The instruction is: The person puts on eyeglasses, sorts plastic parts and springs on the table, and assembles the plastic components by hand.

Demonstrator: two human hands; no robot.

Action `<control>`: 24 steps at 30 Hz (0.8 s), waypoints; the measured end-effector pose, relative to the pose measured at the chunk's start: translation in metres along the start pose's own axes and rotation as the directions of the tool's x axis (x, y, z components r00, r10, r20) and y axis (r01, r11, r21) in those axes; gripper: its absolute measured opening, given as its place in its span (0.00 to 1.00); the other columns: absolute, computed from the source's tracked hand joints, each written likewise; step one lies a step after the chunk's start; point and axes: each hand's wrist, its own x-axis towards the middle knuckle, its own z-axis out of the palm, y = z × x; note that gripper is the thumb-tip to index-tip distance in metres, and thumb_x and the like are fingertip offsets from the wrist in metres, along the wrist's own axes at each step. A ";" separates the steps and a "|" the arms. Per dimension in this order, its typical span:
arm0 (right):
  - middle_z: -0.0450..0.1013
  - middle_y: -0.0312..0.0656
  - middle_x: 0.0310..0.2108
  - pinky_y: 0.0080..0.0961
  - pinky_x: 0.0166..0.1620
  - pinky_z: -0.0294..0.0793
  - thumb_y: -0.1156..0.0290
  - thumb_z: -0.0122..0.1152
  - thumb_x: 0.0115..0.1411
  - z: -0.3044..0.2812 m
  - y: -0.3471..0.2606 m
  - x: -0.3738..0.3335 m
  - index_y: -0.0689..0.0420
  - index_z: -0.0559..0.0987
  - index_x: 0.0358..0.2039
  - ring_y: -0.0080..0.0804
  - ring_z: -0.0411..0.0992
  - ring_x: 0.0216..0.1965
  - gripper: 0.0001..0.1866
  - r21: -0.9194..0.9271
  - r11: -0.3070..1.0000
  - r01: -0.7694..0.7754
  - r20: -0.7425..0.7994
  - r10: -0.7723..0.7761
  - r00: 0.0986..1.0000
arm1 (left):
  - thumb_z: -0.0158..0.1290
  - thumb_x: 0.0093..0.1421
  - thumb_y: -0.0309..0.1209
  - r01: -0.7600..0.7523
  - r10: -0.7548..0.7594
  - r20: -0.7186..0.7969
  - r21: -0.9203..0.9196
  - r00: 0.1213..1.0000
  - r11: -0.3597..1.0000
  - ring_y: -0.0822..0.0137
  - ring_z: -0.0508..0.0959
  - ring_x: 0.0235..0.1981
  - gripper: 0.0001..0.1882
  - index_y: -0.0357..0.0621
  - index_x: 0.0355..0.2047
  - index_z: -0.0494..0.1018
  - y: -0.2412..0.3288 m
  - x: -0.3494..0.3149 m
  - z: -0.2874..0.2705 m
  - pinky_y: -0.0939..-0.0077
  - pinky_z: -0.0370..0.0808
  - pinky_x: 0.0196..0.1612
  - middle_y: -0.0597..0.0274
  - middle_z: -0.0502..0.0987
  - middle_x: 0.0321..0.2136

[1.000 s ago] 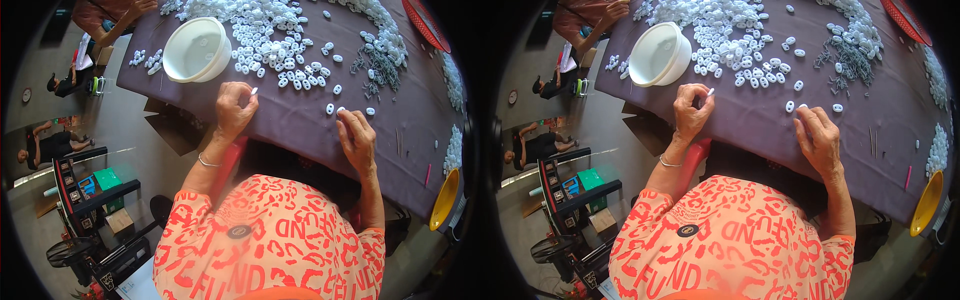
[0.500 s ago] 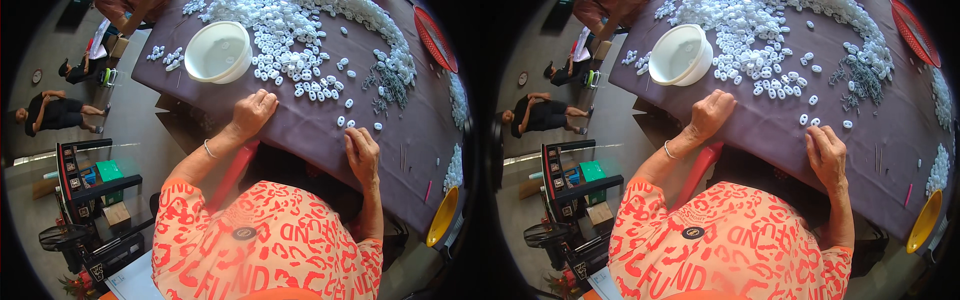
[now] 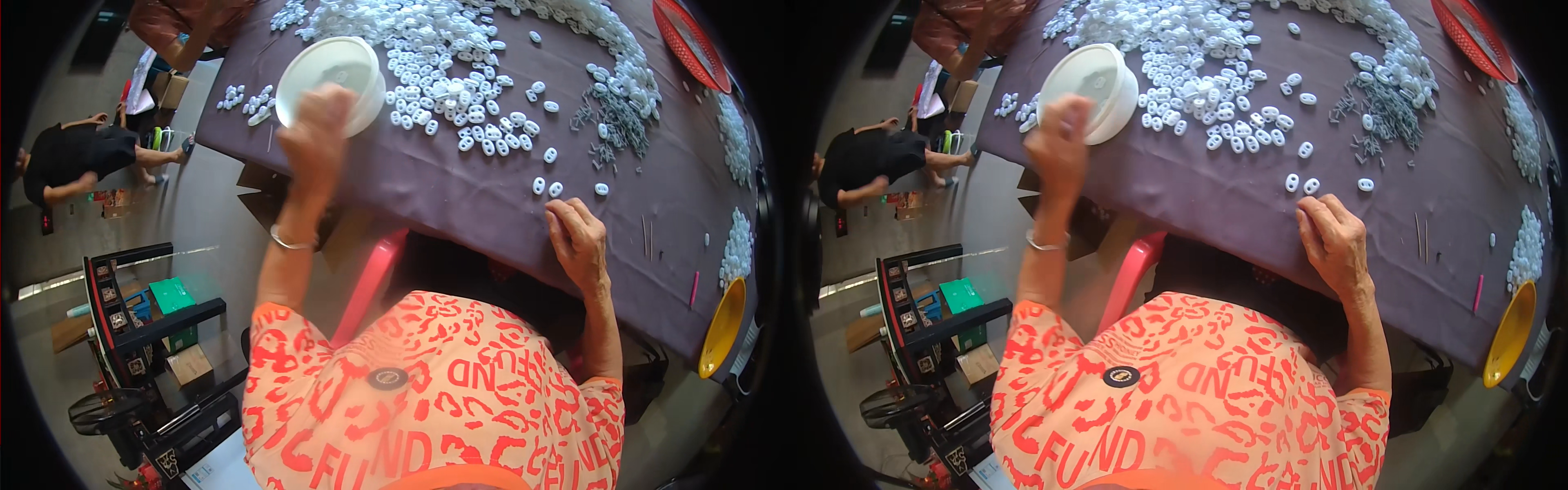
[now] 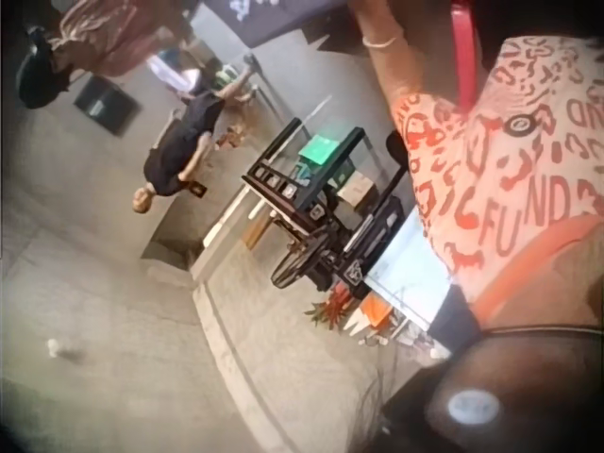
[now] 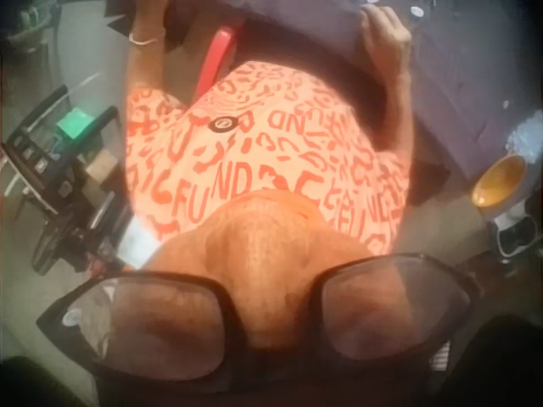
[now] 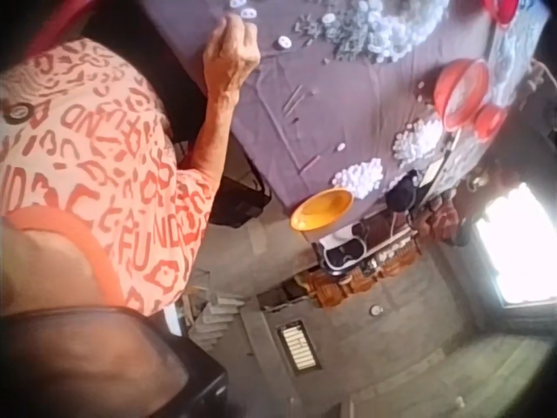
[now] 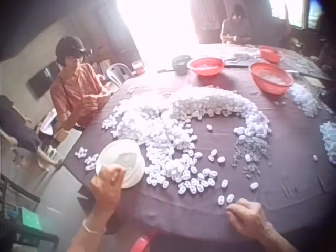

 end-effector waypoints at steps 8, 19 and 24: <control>0.67 0.42 0.23 0.22 0.22 0.64 0.83 0.56 0.51 0.000 0.001 -0.001 0.64 0.74 0.32 0.29 0.65 0.17 0.07 0.010 0.999 0.040 -0.012 -0.040 0.999 | 0.58 0.51 0.34 0.088 -0.086 0.166 -0.006 0.982 0.996 0.61 0.74 0.22 0.09 0.48 0.33 0.76 -0.043 0.013 0.010 0.66 0.71 0.27 0.60 0.73 0.24; 0.67 0.42 0.22 0.23 0.21 0.64 0.83 0.56 0.50 -0.008 -0.002 -0.003 0.63 0.74 0.31 0.31 0.65 0.17 0.06 -0.002 1.000 0.025 -0.023 -0.025 0.999 | 0.56 0.52 0.43 0.248 -0.137 0.405 -0.236 0.904 0.940 0.42 0.55 0.54 0.35 0.39 0.55 0.58 0.077 -0.052 0.053 0.52 0.54 0.55 0.37 0.56 0.52; 0.67 0.43 0.22 0.24 0.21 0.64 0.83 0.57 0.49 -0.008 0.003 -0.002 0.63 0.74 0.31 0.33 0.66 0.17 0.07 -0.003 0.999 0.042 -0.035 -0.042 0.998 | 0.50 0.54 0.53 0.356 -0.220 0.470 -0.222 0.855 0.908 0.37 0.44 0.61 0.41 0.40 0.60 0.51 0.085 -0.021 0.088 0.48 0.43 0.61 0.33 0.47 0.58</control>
